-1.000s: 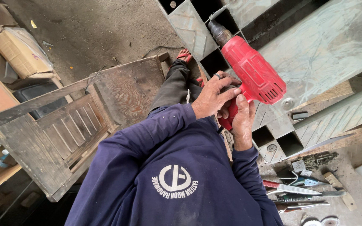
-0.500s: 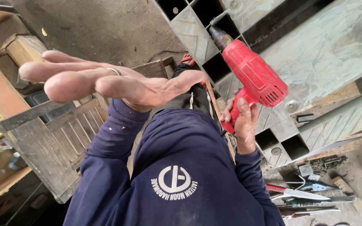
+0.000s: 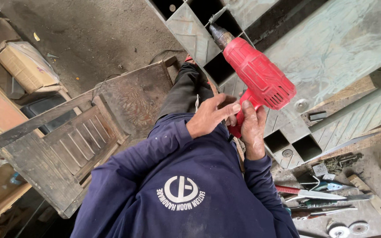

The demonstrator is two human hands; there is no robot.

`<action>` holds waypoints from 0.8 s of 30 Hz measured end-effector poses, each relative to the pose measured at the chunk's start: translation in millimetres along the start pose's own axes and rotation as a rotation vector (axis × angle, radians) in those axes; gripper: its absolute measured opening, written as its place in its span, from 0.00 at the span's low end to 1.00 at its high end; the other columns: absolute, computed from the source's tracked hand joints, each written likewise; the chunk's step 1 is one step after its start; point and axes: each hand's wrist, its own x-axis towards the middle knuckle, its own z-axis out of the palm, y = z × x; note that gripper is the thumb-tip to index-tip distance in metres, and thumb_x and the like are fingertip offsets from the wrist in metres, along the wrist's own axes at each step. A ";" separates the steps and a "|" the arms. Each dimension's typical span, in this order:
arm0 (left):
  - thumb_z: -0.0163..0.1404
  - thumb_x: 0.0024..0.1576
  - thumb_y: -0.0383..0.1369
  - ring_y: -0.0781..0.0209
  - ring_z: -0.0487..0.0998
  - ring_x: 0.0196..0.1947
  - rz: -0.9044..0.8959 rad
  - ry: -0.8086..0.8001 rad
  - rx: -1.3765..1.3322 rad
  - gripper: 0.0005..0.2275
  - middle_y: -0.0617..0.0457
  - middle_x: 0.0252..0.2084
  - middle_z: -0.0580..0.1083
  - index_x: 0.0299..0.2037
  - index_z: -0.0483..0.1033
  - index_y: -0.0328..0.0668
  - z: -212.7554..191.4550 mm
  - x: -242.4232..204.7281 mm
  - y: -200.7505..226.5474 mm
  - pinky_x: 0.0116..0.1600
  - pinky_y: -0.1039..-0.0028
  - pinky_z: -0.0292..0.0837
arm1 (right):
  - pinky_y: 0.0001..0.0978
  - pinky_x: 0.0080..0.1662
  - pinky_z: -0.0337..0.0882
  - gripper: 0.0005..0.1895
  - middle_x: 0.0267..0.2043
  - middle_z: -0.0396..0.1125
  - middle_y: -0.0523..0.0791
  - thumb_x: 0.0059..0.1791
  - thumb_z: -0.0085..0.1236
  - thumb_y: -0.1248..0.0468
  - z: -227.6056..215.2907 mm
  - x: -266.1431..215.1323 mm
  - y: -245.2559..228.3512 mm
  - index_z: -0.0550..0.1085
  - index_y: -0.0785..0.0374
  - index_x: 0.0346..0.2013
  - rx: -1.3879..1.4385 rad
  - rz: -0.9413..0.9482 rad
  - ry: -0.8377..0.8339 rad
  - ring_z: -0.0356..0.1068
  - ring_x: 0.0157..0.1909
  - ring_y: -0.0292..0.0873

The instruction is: The person uses a metal file to smooth the edges of a large, grey metal structure with a grid pattern. They then use a green rotary tool to grind or clean the interior of the grid cells. Finally, the person uses a red power drill to work on the same area of the metal structure.

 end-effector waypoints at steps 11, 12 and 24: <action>0.55 0.65 0.42 0.73 0.74 0.36 -0.036 0.013 -0.484 0.20 0.52 0.43 0.75 0.56 0.73 0.30 7.7 32.2 -13.7 0.42 0.78 0.72 | 0.32 0.29 0.69 0.20 0.32 0.65 0.46 0.58 0.50 0.55 21.7 -6.6 -25.3 0.66 0.71 0.53 -0.020 0.001 -0.022 0.66 0.25 0.38; 0.55 0.63 0.42 0.72 0.72 0.30 -0.063 0.009 -0.480 0.19 0.53 0.40 0.74 0.54 0.74 0.33 7.1 31.8 -13.8 0.35 0.77 0.70 | 0.32 0.29 0.69 0.21 0.32 0.65 0.46 0.58 0.50 0.54 23.5 -6.3 -27.4 0.67 0.71 0.53 -0.028 -0.012 -0.024 0.66 0.26 0.38; 0.57 0.63 0.39 0.68 0.75 0.43 -0.116 -0.026 -0.483 0.15 0.53 0.44 0.76 0.50 0.75 0.34 -8.0 39.8 -2.2 0.47 0.75 0.74 | 0.35 0.30 0.73 0.26 0.33 0.66 0.48 0.57 0.55 0.49 35.2 -11.8 -35.8 0.67 0.73 0.50 0.067 0.119 0.048 0.66 0.24 0.39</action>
